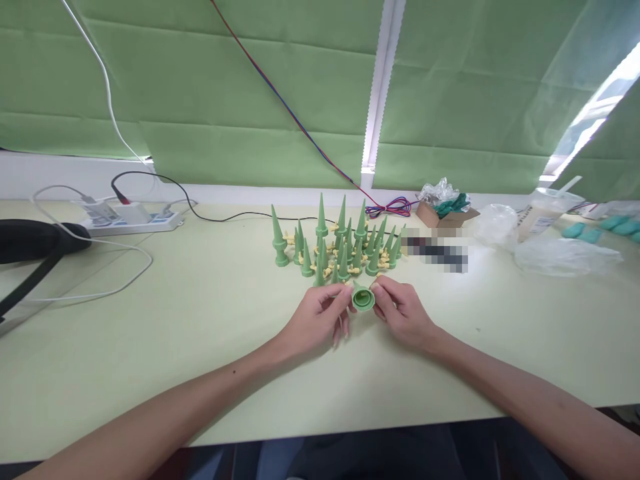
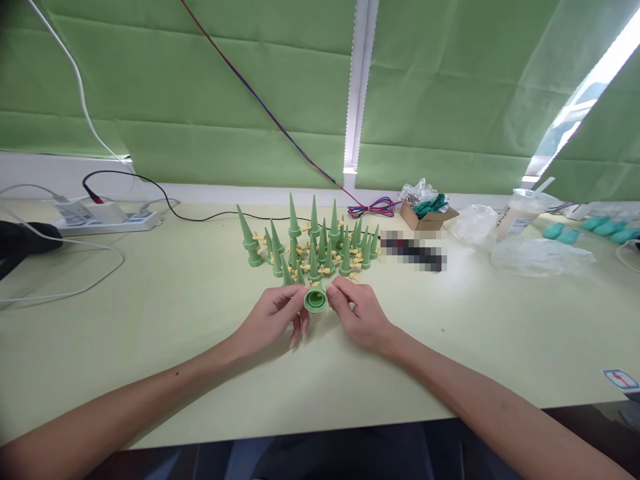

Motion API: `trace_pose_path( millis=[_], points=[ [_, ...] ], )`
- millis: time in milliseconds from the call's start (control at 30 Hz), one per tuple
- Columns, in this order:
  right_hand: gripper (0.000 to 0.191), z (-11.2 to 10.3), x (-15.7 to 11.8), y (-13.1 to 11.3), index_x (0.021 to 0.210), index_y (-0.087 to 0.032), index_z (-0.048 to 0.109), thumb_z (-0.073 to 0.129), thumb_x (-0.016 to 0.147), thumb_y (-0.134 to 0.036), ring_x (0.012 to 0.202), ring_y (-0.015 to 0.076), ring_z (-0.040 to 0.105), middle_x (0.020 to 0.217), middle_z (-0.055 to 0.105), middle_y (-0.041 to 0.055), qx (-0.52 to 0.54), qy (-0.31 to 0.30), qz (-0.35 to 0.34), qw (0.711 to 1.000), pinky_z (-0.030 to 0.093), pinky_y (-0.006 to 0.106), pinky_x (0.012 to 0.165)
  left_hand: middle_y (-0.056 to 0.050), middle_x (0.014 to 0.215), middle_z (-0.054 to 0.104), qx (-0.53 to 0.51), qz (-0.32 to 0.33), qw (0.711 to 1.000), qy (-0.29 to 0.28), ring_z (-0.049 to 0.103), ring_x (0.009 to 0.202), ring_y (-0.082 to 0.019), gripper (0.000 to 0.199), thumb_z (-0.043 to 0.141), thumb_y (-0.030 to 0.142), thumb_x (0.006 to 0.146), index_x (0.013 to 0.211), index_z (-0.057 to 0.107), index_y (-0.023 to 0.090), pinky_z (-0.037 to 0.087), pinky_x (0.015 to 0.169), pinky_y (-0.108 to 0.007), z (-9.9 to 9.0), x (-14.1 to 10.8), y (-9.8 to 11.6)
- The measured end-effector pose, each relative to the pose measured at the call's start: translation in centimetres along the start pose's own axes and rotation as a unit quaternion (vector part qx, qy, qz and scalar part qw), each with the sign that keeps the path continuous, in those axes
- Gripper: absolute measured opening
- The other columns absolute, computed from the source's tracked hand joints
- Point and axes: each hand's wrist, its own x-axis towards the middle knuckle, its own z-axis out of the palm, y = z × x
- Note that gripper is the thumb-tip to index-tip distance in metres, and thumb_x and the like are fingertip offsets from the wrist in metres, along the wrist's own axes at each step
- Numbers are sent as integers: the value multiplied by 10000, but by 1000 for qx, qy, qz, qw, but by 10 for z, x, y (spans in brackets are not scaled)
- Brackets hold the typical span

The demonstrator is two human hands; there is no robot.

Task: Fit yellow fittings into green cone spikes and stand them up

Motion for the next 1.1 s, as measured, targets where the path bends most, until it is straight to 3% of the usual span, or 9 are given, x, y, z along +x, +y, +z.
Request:
trace_pose_path(
  millis=[267, 567, 833, 1100],
  points=[
    [333, 0, 2, 3, 737, -200, 452, 373, 1027, -345, 520, 100, 382, 585, 448, -40, 20, -29, 5, 999, 319, 240, 544, -12, 554, 587, -97, -35, 993, -50, 524, 421, -107, 427, 533, 532, 919, 768, 587, 136, 439, 402, -218, -4, 2, -3],
    [324, -2, 2, 4, 732, -192, 485, 419, 1009, -347, 506, 96, 343, 556, 417, -52, 20, -47, 11, 999, 284, 238, 516, 8, 542, 567, -49, -13, 998, -28, 513, 391, -101, 316, 610, 435, 897, 787, 593, 138, 423, 385, -217, -8, 1, -2],
    [368, -4, 3, 3, 654, -197, 380, 432, 992, -333, 506, 93, 277, 546, 320, -60, -24, -57, 18, 998, 241, 245, 506, 7, 792, 518, 18, 73, 997, 29, 509, 452, -43, 256, 651, 283, 863, 662, 597, 134, 449, 429, -203, -3, -1, -2],
    [384, -2, 3, -1, 634, -197, 298, 429, 982, -295, 512, 89, 219, 563, 223, -61, -71, -44, -9, 996, 204, 249, 495, -9, 759, 503, 130, 162, 976, 65, 472, 573, -73, 307, 628, 249, 873, 599, 538, 145, 423, 464, -175, -4, -2, -4]
  ],
)
